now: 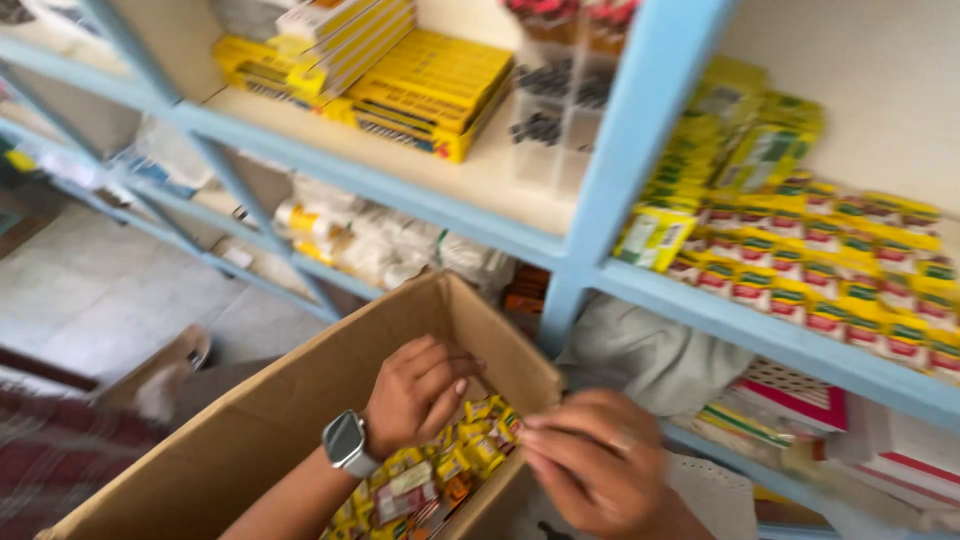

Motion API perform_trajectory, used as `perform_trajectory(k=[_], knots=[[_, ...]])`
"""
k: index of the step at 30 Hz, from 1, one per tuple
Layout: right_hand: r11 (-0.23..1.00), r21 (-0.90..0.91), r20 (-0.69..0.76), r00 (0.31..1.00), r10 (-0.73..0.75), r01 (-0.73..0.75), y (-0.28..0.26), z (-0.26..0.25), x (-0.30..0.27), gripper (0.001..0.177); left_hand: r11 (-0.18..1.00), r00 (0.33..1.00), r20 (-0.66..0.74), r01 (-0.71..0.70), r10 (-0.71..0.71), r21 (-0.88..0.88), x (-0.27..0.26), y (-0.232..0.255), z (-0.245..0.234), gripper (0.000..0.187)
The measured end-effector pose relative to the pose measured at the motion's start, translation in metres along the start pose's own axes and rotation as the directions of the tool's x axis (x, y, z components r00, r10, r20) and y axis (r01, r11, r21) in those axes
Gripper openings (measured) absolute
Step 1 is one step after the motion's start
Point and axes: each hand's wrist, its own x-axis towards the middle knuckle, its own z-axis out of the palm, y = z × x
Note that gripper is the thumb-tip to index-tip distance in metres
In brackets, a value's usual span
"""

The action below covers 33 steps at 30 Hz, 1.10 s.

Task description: The person sits on the floor and transfers small yellow packets from a cardboard box onto a light blue shelf. They arrange the packets in neat rows, filling the available space on the shelf. The person repeatedly reaches into the box to retrieve more packets and places them on the shelf.

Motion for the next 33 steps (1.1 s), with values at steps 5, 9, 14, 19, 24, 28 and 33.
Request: perform_trajectory(k=[5, 9, 14, 19, 24, 28, 33], knots=[[0.977, 0.012, 0.538, 0.825, 0.174, -0.214, 0.037, 0.106, -0.025, 0.021, 0.936, 0.936, 0.037, 0.348, -0.35, 0.055, -0.099, -0.063, 0.047, 0.017], [0.767, -0.521, 0.803, 0.088, 0.589, -0.375, 0.049, 0.117, -0.034, 0.034, 0.874, 0.865, 0.122, 0.482, -0.487, 0.07, -0.17, -0.114, 0.103, 0.019], [0.8, -0.41, 0.756, 0.327, 0.567, -0.439, 0.049, 0.114, -0.053, 0.027, 0.836, 0.788, 0.277, 0.518, -0.549, 0.184, -0.217, -0.116, 0.136, 0.021], [0.77, -0.439, 0.748, 0.287, 0.599, -0.463, 0.047, 0.107, -0.05, 0.035, 0.779, 0.699, 0.346, 0.547, -0.626, 0.307, -0.233, -0.108, 0.152, 0.027], [0.761, -0.437, 0.734, 0.299, 0.61, -0.48, 0.048, 0.104, -0.051, 0.036, 0.715, 0.621, 0.354, 0.598, -0.699, 0.363, -0.228, -0.109, 0.159, 0.036], [0.78, -0.386, 0.712, 0.379, 0.592, -0.492, 0.049, 0.104, -0.052, 0.034, 0.724, 0.617, 0.379, 0.579, -0.69, 0.375, -0.225, -0.117, 0.161, 0.035], [0.779, -0.398, 0.716, 0.366, 0.594, -0.485, 0.045, 0.104, -0.045, 0.03, 0.6, 0.538, 0.336, 0.792, -0.774, 0.113, -0.216, -0.134, 0.154, 0.035]])
